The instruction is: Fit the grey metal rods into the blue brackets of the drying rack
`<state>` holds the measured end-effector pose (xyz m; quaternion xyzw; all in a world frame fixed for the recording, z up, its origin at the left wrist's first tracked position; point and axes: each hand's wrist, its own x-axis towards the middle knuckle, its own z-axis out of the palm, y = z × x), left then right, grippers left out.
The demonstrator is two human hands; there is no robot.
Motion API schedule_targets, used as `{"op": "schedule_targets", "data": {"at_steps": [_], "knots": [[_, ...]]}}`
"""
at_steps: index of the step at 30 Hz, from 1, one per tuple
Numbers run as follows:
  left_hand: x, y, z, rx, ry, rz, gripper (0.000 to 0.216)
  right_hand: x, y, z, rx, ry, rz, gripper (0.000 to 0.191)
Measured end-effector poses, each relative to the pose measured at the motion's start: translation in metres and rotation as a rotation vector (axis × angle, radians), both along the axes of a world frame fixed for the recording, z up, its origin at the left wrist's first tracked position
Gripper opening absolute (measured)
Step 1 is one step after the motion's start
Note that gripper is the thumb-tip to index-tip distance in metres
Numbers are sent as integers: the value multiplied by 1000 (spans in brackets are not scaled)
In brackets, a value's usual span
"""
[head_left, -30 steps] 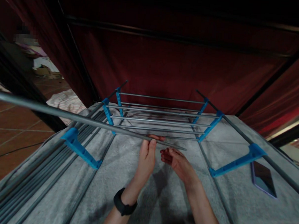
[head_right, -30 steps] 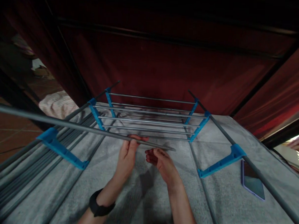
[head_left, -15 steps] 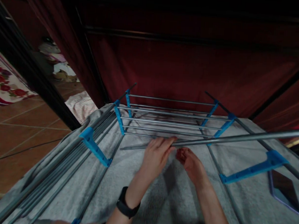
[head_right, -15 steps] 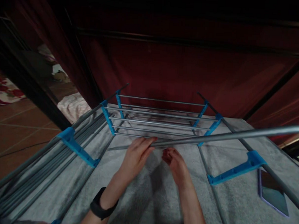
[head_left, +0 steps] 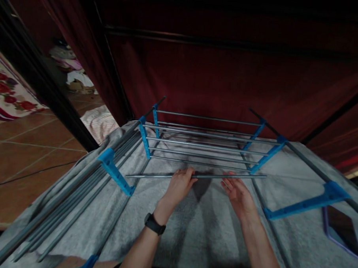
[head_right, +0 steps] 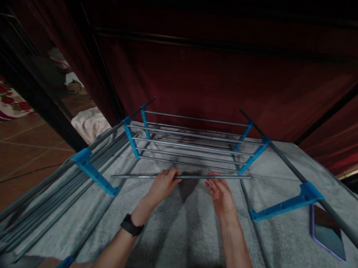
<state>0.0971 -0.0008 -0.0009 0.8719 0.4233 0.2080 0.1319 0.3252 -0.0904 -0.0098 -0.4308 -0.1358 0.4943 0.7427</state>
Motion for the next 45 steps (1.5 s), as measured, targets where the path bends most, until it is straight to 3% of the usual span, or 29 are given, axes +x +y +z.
{"op": "schedule_targets", "data": {"at_steps": [8, 18, 25, 32, 37, 45], "knots": [[-9, 3, 11, -45, 44, -41, 10, 9, 0, -2, -37, -9, -142, 28], [-15, 14, 0, -89, 70, 13, 15, 20, 2, -12, -82, 34, -264, 26], [-20, 19, -4, -63, 42, -19, 12, 35, -4, -13, -101, 79, -329, 12], [-23, 24, -11, -101, 22, -101, 23, 55, -10, -12, -88, 55, -387, 4], [-22, 23, -9, -114, 0, -163, 26, 61, -11, -10, -101, 121, -431, 21], [-23, 22, -6, -110, 96, -46, 12, 67, -10, -10, -117, 202, -447, 25]]}}
